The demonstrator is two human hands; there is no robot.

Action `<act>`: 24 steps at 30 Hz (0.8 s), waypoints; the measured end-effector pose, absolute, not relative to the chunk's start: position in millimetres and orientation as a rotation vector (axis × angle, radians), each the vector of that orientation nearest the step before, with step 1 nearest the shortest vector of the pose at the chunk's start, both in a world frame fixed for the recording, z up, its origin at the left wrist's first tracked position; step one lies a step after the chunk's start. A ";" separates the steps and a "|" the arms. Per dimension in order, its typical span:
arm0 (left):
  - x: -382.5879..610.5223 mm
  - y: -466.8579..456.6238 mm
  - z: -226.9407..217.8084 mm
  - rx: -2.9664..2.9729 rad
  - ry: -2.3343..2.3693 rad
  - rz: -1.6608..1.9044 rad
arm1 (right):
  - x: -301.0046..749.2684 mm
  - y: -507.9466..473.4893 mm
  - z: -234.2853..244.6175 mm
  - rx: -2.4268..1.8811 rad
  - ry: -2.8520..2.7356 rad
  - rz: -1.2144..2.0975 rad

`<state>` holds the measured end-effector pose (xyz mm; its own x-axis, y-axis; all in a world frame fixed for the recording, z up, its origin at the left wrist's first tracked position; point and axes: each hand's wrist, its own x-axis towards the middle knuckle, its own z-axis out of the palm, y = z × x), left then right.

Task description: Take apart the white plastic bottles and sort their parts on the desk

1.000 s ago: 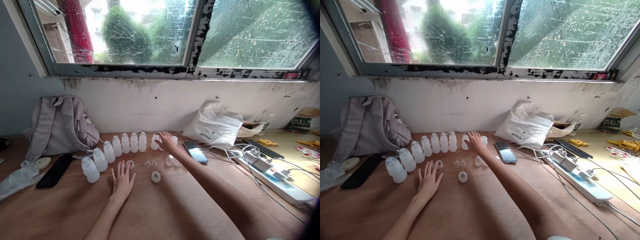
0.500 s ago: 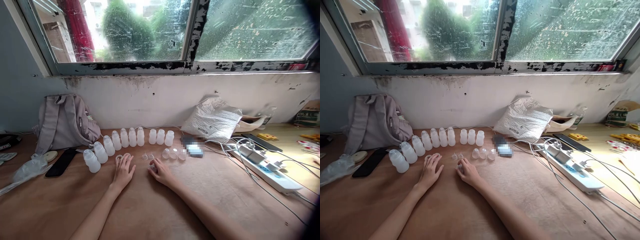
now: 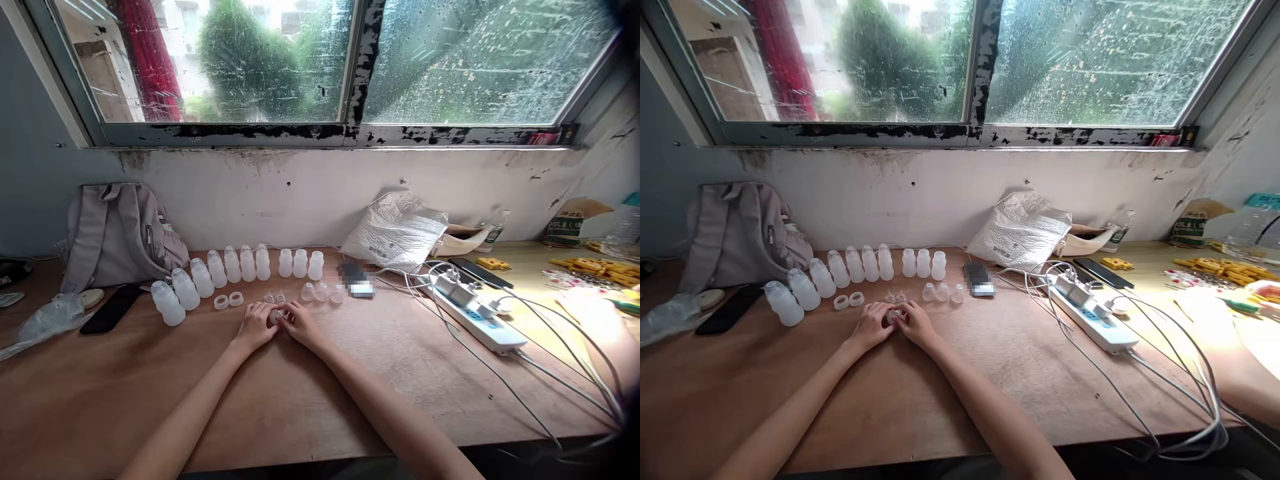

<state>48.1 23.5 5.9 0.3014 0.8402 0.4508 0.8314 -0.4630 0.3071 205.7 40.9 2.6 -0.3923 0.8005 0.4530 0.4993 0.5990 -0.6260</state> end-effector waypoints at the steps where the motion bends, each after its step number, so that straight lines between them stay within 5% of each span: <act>1: 51.2 25.2 6.2 2.518 1.624 0.893 | 207.7 40.7 3.1 -1.031 -2.050 0.530; 24: 61.5 29.5 -1.9 2.649 1.616 1.062 | 211.4 59.6 -9.8 -1.087 -1.667 1.047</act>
<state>61.5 29.5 -1.9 0.3080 0.7474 0.5887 0.8367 -0.5073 0.2064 211.4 59.6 -9.8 -0.2470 0.9457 0.2113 0.2199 0.2670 -0.9383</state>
